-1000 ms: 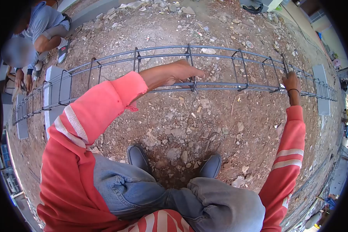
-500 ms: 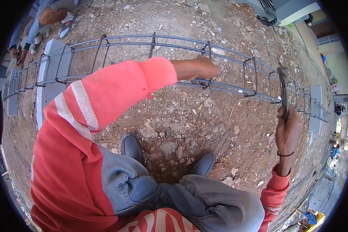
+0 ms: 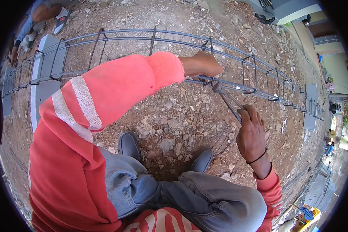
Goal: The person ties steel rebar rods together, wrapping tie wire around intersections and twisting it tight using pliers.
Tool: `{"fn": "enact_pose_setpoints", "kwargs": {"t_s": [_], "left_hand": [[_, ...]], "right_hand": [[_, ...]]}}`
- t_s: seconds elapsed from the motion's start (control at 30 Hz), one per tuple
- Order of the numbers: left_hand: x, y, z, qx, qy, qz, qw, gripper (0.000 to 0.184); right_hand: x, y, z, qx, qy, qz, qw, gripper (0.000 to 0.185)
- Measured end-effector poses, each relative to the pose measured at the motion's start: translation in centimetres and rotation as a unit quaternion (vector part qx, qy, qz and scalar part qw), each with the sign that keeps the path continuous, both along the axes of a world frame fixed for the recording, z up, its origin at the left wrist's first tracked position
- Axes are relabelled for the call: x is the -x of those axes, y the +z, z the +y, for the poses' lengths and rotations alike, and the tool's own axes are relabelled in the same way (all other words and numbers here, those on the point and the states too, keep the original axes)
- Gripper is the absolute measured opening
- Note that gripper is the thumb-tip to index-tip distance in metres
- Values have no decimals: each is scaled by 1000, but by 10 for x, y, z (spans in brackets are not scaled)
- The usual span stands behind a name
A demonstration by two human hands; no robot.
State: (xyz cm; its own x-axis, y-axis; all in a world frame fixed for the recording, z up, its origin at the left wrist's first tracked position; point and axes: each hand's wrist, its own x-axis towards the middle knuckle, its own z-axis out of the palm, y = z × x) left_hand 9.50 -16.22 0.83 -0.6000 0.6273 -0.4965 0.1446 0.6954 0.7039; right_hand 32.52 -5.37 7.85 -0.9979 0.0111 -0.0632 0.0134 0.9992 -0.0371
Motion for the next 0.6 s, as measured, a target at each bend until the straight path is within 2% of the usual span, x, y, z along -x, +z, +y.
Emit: {"fn": "enact_pose_setpoints", "kwargs": {"t_s": [0.07, 0.17, 0.23, 0.3, 0.37, 0.43, 0.5, 0.57, 0.6], "left_hand": [[0, 0, 0, -5, -13, -1, 1000, 58], [-2, -3, 4, 19, 31, 27, 999, 59], [0, -3, 4, 17, 17, -4, 1000, 62], [-2, 1, 3, 27, 14, 8, 1000, 63], [-4, 8, -1, 39, 13, 29, 999, 64], [-1, 17, -10, -1, -48, -23, 999, 64], [1, 8, -4, 7, -44, -1, 999, 63], [1, 0, -1, 17, -39, 19, 999, 62], [1, 0, -2, 15, -43, -2, 999, 63]], "right_hand": [[1, -2, -1, -12, 8, 4, 1000, 34], [3, -4, -1, -22, 19, 8, 1000, 31], [5, -2, -2, -20, 19, 8, 1000, 27], [7, 1, -6, -40, -38, -91, 994, 17], [3, -6, -9, -38, -33, -76, 996, 15], [-6, -22, -10, -37, -30, -62, 997, 13], [-13, -41, -15, 109, -70, -46, 991, 18], [-20, -53, -33, 133, -67, -40, 988, 25], [-23, -66, -39, 238, -90, -13, 967, 28]]}}
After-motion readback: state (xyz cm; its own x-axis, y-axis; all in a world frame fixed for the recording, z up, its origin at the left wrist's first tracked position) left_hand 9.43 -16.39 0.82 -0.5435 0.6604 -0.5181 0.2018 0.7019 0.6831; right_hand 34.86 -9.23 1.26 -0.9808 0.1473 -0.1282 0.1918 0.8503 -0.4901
